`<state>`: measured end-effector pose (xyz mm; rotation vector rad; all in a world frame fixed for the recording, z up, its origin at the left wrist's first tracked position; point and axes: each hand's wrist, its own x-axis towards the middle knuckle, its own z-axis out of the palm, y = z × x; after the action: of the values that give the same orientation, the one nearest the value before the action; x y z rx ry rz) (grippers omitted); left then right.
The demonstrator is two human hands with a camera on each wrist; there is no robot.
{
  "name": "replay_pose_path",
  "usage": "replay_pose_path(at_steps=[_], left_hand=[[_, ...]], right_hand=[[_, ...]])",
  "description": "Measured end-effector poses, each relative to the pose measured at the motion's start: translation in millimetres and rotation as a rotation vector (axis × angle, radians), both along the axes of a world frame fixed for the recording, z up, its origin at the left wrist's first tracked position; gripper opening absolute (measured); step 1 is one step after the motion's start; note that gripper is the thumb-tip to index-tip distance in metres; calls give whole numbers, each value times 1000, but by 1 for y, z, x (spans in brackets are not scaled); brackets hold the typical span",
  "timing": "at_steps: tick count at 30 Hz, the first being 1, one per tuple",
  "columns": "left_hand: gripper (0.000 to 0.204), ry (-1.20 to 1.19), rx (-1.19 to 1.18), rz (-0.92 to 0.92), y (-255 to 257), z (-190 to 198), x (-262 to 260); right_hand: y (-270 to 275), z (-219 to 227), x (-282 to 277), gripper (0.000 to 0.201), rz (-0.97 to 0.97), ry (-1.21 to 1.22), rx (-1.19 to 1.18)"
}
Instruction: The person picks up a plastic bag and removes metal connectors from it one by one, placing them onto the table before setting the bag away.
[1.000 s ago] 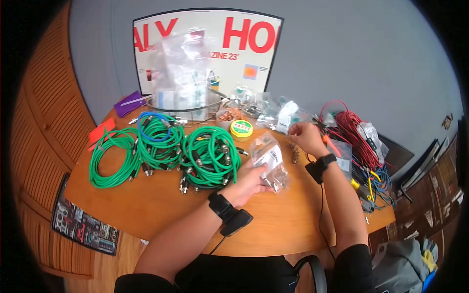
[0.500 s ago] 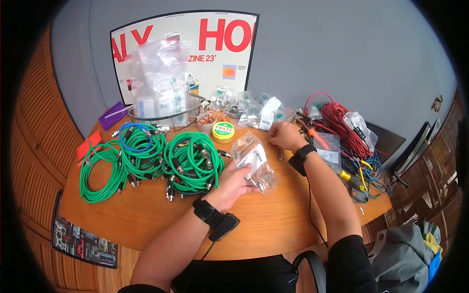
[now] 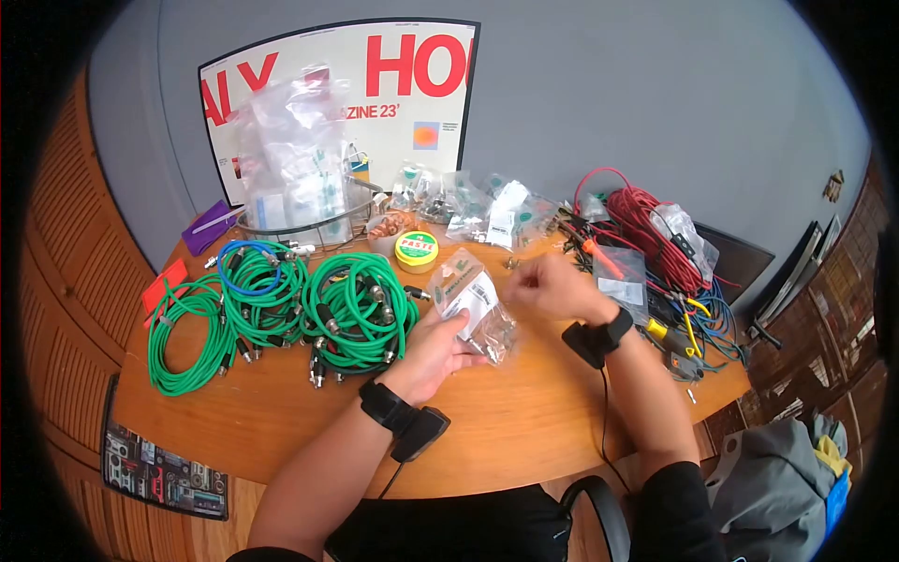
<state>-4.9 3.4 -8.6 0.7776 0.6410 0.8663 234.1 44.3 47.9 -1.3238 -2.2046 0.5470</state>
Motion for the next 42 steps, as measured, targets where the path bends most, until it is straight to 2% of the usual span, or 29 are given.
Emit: replay_pose_path(at_steps=[4,7,14,22,26,29,32,35,37,42], left_hand=[[37,20,-4,4,1,1,1],[37,40,-6,1,1,-1,0],[34,29,22,8,0,2,2],[30,51,44,-36,3,-1,-1],[29,94,86,-50,0,3,1],[30,104,94,-58,3,-1,-1],[30,123,92,-50,7,-5,-3],[30,106,94,-53,6,-6,-2],[30,97,98,-56,5,-4,0],[33,67,110,-66,1,2,1]], right_hand=[[-29,-5,-19,13,45,-62,-137],[-32,-15,-26,14,86,-24,-8],[-37,-18,-34,16,3,68,-12],[-41,-20,-38,12,128,-68,-80],[-45,-17,-40,12,178,-22,-160],[-45,-20,-44,12,178,5,-179],[-45,-30,-51,12,93,100,-111],[-46,-30,-54,13,53,60,-31],[-49,-25,-55,20,-3,-32,-43],[-51,-14,-53,23,14,-22,-110]])
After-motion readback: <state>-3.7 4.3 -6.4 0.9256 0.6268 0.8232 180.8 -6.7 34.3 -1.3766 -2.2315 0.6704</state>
